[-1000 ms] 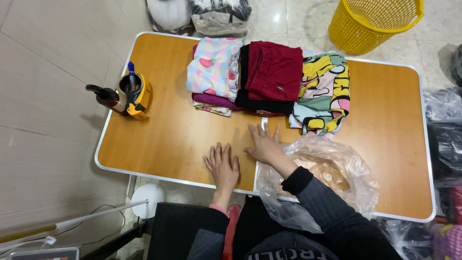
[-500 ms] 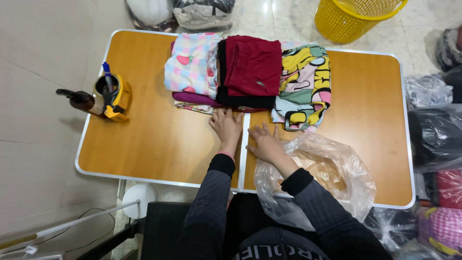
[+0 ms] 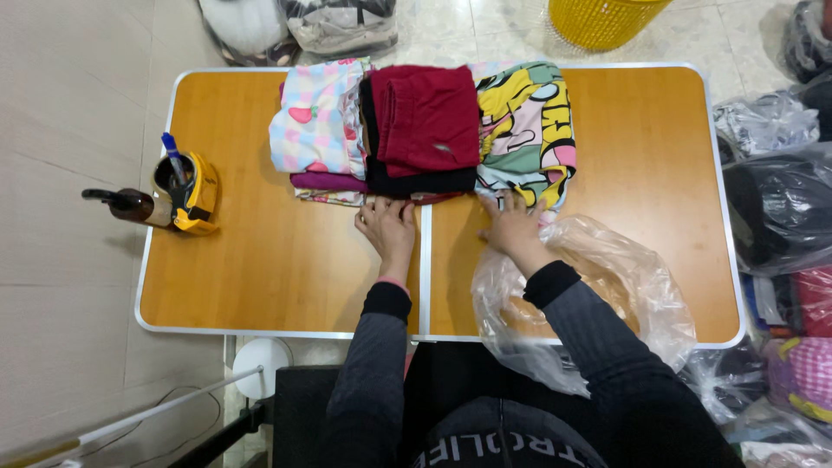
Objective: The person places folded garments into a clear plastic bag on a table, pressing them down to fit. They add several folded items one by one, then seal the bag and set it aside.
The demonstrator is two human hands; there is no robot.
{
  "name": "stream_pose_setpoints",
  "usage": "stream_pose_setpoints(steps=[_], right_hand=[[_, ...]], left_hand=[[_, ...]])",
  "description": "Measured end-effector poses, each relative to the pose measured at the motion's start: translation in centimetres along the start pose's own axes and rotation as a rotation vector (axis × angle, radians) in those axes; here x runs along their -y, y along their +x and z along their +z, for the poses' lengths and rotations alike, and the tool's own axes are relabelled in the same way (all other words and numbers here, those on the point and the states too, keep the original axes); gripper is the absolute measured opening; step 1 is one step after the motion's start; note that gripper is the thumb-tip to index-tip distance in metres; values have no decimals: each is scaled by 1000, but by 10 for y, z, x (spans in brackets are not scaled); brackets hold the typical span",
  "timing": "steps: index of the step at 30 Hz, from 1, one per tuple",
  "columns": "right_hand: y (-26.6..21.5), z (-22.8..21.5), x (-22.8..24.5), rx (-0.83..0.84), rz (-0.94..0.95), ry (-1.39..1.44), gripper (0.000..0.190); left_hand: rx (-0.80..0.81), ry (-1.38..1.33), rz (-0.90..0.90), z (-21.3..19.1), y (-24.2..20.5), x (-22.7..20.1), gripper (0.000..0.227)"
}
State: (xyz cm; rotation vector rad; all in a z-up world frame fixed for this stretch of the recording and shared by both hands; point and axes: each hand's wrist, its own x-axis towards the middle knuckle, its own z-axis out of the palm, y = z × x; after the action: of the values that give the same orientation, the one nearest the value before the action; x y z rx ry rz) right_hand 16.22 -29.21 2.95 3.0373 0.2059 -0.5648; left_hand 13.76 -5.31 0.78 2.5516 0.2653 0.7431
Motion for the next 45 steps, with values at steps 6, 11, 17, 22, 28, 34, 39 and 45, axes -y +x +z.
stream_pose_setpoints(steps=[6,11,17,22,28,34,39,45], right_hand=[[37,6,-43,34,107,25,76],[40,-11,-56,43,100,-18,73],[2,-54,-21,-233,11,249,81],[-55,-86,54,-467,-356,330,97],[-103,-78,123,-172,-375,569,106],[-118,-47,136,-152,-293,692,117],[-58,-38,106,-49,-196,610,146],[-19,0,108,86,-375,845,137]], left_hand=[[48,5,71,-24,-29,-3,17],[133,28,93,-54,-64,6,15],[243,90,88,-108,-104,45,10],[287,155,94,-152,-111,89,15],[214,292,-98,-167,-113,134,16],[-104,-251,-498,-135,-127,155,33],[-173,-682,-423,-112,-144,131,66],[-155,-755,-369,-97,-133,85,91]])
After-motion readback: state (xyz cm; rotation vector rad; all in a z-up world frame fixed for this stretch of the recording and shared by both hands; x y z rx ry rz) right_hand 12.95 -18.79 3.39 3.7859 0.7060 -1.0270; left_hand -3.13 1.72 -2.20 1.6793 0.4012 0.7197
